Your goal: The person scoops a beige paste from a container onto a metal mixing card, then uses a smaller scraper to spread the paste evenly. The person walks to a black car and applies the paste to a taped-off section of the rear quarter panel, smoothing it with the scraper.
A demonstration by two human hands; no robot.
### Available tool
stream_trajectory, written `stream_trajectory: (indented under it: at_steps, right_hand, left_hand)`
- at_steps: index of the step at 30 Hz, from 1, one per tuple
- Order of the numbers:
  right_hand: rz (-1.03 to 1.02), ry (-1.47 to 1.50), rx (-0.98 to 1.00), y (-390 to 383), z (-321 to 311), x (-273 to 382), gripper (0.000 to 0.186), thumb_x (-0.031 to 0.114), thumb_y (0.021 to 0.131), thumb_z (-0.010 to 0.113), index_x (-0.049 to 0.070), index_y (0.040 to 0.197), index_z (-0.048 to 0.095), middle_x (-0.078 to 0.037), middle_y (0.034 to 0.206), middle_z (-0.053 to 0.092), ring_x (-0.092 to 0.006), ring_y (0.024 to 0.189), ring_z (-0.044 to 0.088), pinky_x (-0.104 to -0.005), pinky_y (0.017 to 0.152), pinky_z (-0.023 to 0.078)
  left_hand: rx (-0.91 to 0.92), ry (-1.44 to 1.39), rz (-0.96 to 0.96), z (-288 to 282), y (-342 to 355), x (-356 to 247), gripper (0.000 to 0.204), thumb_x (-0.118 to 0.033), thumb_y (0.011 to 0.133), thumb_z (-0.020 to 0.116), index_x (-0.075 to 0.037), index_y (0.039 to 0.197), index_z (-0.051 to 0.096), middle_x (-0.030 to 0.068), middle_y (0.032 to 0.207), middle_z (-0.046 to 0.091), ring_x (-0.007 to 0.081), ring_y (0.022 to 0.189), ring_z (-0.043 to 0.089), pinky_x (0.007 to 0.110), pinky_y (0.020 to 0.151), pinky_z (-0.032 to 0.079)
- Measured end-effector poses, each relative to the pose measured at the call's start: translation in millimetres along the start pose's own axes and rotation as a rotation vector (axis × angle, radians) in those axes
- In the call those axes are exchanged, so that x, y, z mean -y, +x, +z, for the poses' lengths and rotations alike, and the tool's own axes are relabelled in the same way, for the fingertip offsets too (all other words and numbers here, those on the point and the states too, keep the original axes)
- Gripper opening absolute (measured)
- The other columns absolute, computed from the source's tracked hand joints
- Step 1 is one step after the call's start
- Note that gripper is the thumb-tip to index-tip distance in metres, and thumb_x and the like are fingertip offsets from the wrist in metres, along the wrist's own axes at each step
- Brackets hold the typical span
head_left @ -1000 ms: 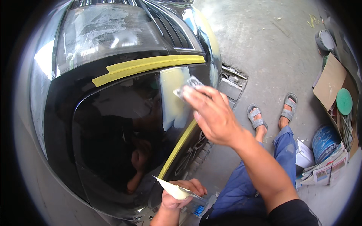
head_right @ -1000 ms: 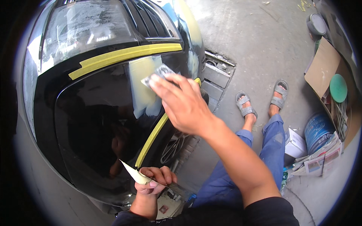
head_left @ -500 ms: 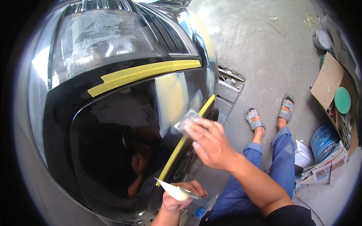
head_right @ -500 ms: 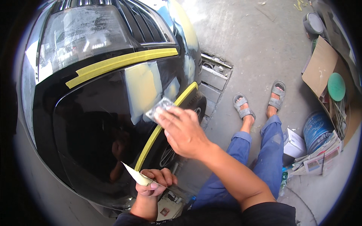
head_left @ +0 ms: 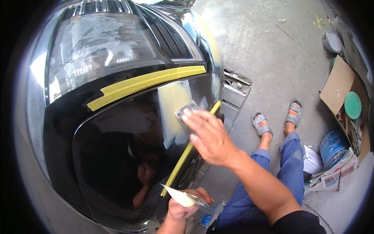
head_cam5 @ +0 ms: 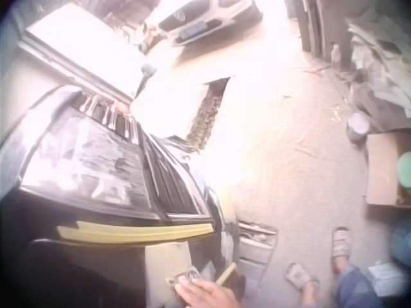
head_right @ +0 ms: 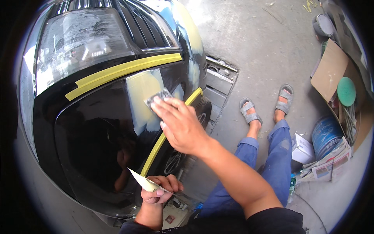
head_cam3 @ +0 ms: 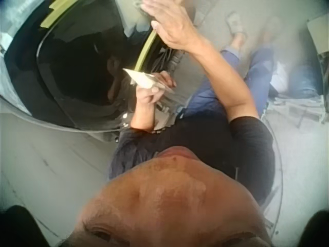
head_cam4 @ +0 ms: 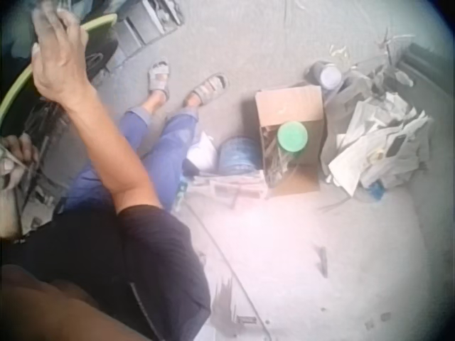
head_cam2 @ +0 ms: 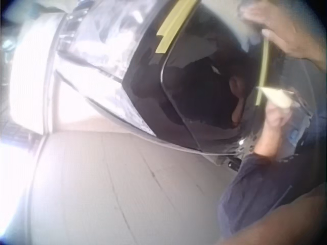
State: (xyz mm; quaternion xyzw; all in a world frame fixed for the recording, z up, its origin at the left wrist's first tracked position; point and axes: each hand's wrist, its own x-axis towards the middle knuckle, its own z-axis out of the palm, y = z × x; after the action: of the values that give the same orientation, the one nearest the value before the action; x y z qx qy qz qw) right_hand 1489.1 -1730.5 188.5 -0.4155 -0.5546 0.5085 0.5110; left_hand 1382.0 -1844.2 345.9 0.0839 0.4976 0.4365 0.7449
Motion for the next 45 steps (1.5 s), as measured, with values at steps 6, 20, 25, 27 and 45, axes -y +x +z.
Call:
stream_trajectory:
  at_steps: [6, 20, 25, 27, 45]
  right_hand:
    - [0.088, -0.008, 0.098, -23.7, -15.0, 4.9, 0.053, 0.006, 0.082, 0.059, 0.005, 0.134, 0.048, -0.012, 0.134, 0.052, -0.0310, 0.121, 0.047, -0.0444, 0.097, 0.036]
    - [0.045, 0.076, -0.050, 45.8, -14.2, -18.5, 0.051, 0.003, 0.082, 0.057, 0.003, 0.132, 0.049, -0.017, 0.129, 0.056, -0.0356, 0.120, 0.048, -0.0448, 0.097, 0.039]
    - [0.085, 0.072, 0.018, 22.7, -14.3, -13.0, 0.052, 0.005, 0.083, 0.057, 0.005, 0.133, 0.048, -0.015, 0.132, 0.054, -0.0342, 0.121, 0.047, -0.0444, 0.100, 0.037]
    - [0.133, 0.058, 0.068, 17.2, -23.2, -8.7, 0.051, 0.005, 0.083, 0.057, 0.005, 0.134, 0.047, -0.015, 0.131, 0.054, -0.0332, 0.121, 0.047, -0.0443, 0.100, 0.036]
    - [0.037, 0.023, 0.081, -23.0, 1.3, -13.8, 0.054, 0.006, 0.083, 0.060, 0.005, 0.135, 0.047, -0.012, 0.135, 0.051, -0.0301, 0.123, 0.046, -0.0415, 0.098, 0.036]
  left_hand:
    - [0.062, 0.131, 0.000, 3.5, 9.0, -4.7, 0.039, -0.004, 0.076, 0.057, -0.003, 0.114, 0.063, 0.0206, 0.100, 0.065, 0.0353, 0.098, 0.057, 0.052, 0.089, 0.045]
    - [-0.045, 0.016, 0.008, 9.2, 13.0, -5.3, 0.040, -0.011, 0.071, 0.060, 0.018, 0.099, 0.063, 0.0326, 0.096, 0.062, 0.0395, 0.100, 0.055, 0.049, 0.092, 0.045]
    - [-0.047, 0.020, -0.005, 11.7, 18.6, -6.9, 0.042, -0.012, 0.070, 0.061, 0.019, 0.099, 0.063, 0.0327, 0.094, 0.061, 0.0398, 0.099, 0.055, 0.049, 0.093, 0.045]
    - [-0.035, 0.064, -0.009, 9.5, 16.7, -7.3, 0.042, -0.012, 0.070, 0.061, 0.019, 0.099, 0.063, 0.0328, 0.094, 0.061, 0.0398, 0.099, 0.056, 0.049, 0.093, 0.045]
    - [-0.064, 0.150, 0.082, 5.9, 14.0, -6.6, 0.039, -0.006, 0.074, 0.058, 0.009, 0.110, 0.060, 0.0270, 0.094, 0.062, 0.0360, 0.090, 0.059, 0.051, 0.089, 0.047]
